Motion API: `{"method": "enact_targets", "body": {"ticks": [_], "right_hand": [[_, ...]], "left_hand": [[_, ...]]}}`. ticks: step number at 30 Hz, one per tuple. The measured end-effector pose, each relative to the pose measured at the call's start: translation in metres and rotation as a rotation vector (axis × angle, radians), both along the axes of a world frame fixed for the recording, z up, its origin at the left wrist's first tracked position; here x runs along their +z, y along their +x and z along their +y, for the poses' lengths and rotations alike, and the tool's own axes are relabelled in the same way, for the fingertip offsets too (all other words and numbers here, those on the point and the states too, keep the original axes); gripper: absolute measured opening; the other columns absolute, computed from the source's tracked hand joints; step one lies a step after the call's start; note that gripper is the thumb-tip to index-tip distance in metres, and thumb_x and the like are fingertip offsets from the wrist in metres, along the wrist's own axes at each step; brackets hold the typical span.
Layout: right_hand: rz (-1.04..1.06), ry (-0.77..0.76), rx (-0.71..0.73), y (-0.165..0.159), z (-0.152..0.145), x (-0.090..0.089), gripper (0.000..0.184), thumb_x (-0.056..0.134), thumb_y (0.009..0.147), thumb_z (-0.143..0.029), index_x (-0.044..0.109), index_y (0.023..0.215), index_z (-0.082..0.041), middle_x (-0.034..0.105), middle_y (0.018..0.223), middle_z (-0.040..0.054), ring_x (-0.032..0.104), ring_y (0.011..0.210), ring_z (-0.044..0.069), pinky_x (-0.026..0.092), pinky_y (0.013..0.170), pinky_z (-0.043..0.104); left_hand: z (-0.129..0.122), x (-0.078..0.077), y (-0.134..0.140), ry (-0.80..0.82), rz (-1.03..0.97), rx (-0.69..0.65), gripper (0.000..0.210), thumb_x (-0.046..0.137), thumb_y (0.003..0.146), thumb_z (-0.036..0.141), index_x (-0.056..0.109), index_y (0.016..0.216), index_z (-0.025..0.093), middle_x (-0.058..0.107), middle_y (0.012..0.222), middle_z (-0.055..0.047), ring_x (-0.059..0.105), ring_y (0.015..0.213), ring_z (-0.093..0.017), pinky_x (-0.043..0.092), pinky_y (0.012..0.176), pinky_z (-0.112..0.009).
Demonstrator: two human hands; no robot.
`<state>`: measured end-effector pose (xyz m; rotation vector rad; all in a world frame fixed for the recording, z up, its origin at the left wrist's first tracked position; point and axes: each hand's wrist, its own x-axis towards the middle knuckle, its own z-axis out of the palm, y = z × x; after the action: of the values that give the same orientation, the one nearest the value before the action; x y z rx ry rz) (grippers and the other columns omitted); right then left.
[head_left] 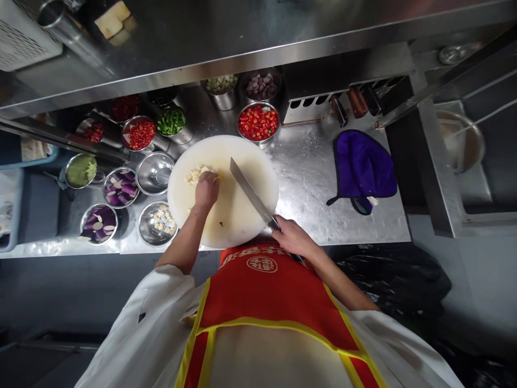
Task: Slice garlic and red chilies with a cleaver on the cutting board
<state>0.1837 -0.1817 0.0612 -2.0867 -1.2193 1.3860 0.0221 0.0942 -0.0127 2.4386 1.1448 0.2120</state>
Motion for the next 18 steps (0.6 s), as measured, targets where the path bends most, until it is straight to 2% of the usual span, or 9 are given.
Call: {"method": "enact_targets", "body": {"ticks": [4, 6, 9, 13, 18], "right_hand": [[-0.001, -0.016, 0.004, 0.0, 0.001, 0.003, 0.028, 0.045, 0.088, -0.014, 0.058, 0.113, -0.016, 0.068, 0.083, 0.0058, 0.059, 0.073, 0.019, 0.035, 0.068, 0.026], [0.002, -0.028, 0.006, 0.0, 0.002, 0.003, 0.027, 0.046, 0.089, -0.014, 0.058, 0.113, -0.016, 0.068, 0.082, 0.0056, 0.059, 0.072, 0.018, 0.034, 0.068, 0.026], [-0.015, -0.024, 0.017, 0.0, 0.001, 0.003, 0.025, 0.046, 0.089, -0.015, 0.058, 0.111, -0.016, 0.068, 0.083, 0.0057, 0.059, 0.073, 0.018, 0.034, 0.068, 0.026], [-0.012, -0.011, 0.015, 0.001, 0.0, -0.001, 0.024, 0.046, 0.089, -0.015, 0.057, 0.11, -0.016, 0.068, 0.086, 0.0068, 0.058, 0.074, 0.019, 0.034, 0.069, 0.027], [-0.041, 0.025, 0.038, 0.001, -0.001, -0.006, 0.017, 0.046, 0.089, -0.015, 0.056, 0.102, -0.017, 0.07, 0.094, 0.0094, 0.06, 0.083, 0.021, 0.034, 0.073, 0.028]], "left_hand": [[0.021, -0.006, -0.002, 0.057, -0.02, -0.052, 0.037, 0.045, 0.084, 0.008, 0.07, 0.111, 0.017, 0.066, 0.118, -0.016, 0.058, 0.117, -0.031, 0.045, 0.107, -0.045], [0.026, -0.007, 0.0, 0.072, 0.009, -0.055, 0.039, 0.045, 0.083, 0.007, 0.071, 0.11, 0.017, 0.067, 0.116, -0.015, 0.06, 0.114, -0.031, 0.046, 0.105, -0.045], [0.028, -0.005, 0.003, 0.049, 0.084, -0.082, 0.028, 0.048, 0.083, 0.012, 0.073, 0.097, 0.017, 0.069, 0.103, -0.016, 0.063, 0.106, -0.032, 0.05, 0.097, -0.043], [0.019, 0.004, 0.002, -0.001, 0.175, -0.067, 0.019, 0.053, 0.084, 0.018, 0.072, 0.084, 0.019, 0.071, 0.096, -0.015, 0.066, 0.092, -0.03, 0.052, 0.082, -0.04], [-0.012, 0.009, -0.006, -0.128, 0.248, -0.033, 0.014, 0.059, 0.077, 0.019, 0.07, 0.086, 0.023, 0.073, 0.08, -0.007, 0.065, 0.072, -0.024, 0.049, 0.068, -0.033]]}}
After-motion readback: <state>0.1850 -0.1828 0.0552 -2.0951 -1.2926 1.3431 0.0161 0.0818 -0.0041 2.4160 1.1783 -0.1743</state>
